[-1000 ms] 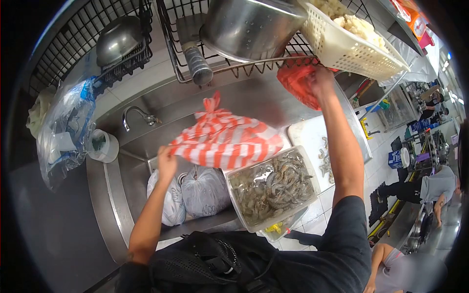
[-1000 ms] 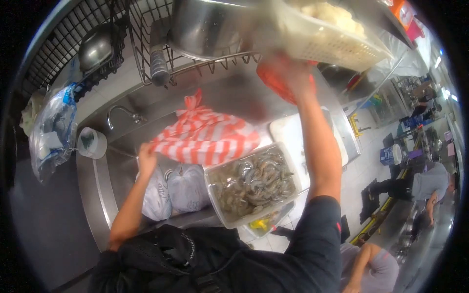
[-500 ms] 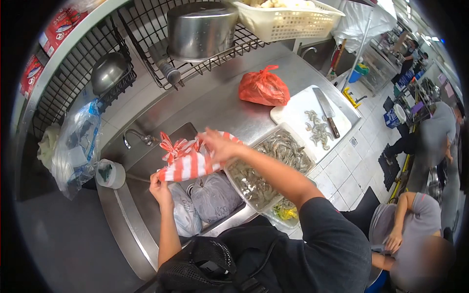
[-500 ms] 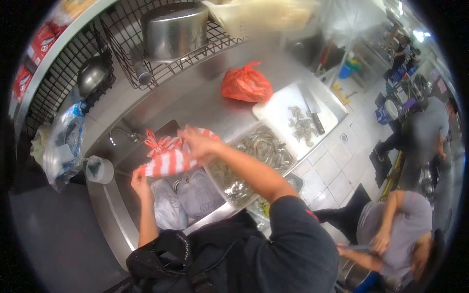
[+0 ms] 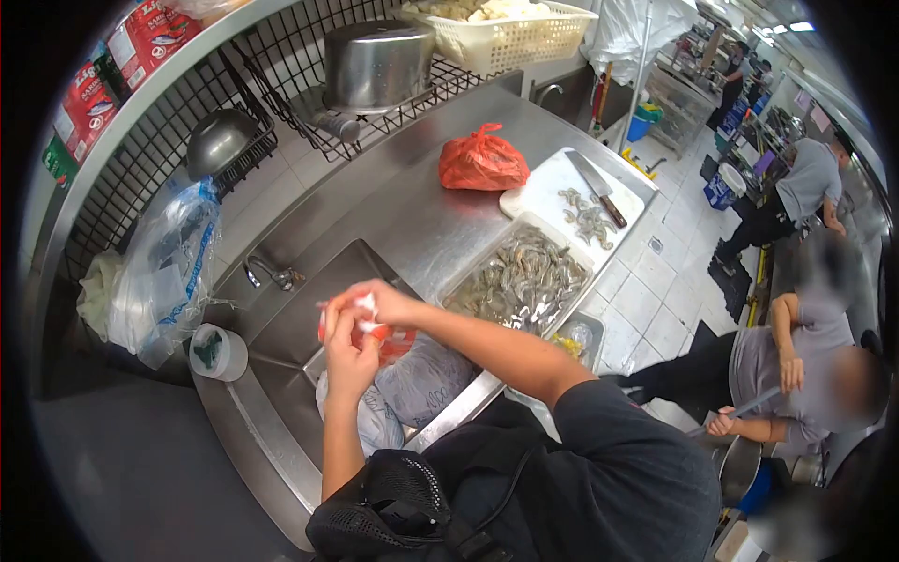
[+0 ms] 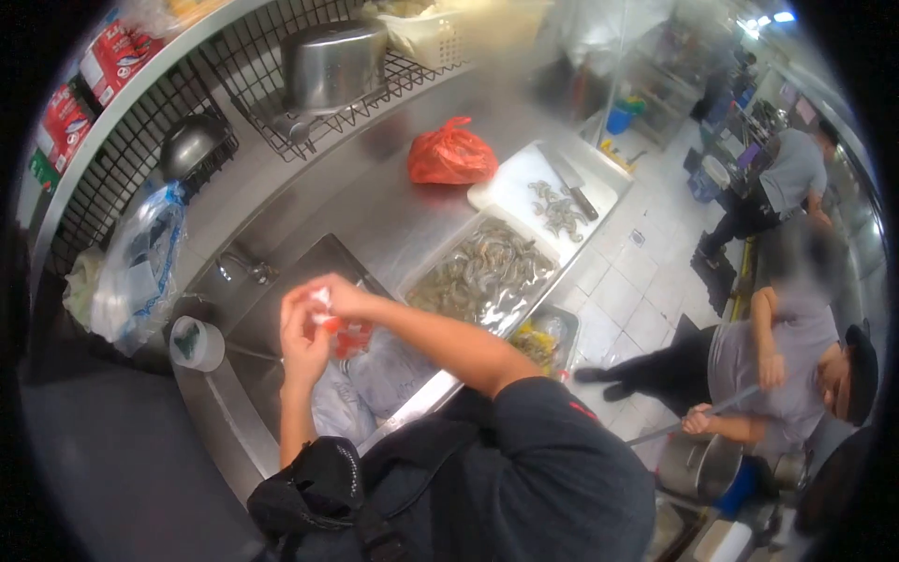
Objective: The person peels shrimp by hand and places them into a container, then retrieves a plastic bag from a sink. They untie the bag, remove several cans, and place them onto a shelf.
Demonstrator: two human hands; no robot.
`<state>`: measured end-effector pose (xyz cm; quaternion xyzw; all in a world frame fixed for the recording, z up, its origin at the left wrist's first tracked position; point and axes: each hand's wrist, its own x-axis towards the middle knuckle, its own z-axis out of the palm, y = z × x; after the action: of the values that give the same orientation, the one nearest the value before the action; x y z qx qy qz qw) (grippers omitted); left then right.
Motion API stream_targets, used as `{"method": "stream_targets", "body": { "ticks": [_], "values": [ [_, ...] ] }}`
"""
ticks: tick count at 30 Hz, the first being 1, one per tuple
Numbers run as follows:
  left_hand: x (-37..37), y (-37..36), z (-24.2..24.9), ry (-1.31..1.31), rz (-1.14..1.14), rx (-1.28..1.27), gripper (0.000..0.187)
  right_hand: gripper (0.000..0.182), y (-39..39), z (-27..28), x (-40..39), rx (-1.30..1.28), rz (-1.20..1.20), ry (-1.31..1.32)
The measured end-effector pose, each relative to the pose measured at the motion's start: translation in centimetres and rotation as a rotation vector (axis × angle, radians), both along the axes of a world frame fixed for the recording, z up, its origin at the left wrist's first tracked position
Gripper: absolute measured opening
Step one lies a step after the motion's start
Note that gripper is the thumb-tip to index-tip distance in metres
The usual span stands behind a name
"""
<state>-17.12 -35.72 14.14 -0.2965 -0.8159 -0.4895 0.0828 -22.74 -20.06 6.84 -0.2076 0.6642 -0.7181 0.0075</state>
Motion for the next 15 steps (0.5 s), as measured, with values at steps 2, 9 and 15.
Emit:
{"method": "stream_targets", "body": {
  "ticks": [2, 9, 15],
  "values": [
    [2.0, 0.4, 4.4, 0.268, -0.066, 0.038, 0.036, 0.029, 2.3, 2.0, 1.9, -0.302, -0.079, -0.103],
    [0.1, -6.4, 0.8, 0.116, 0.077, 0.29, 0.044, 0.027, 20.8, 7.9, 20.5, 0.035, -0.83, 0.091],
    [1.9, -9.0, -6.8, -0.07, 0.227, 0.199, 0.042, 0.025, 26.9, 4.4, 32.5, 0.005, -1.295, 0.048]
  ]
}}
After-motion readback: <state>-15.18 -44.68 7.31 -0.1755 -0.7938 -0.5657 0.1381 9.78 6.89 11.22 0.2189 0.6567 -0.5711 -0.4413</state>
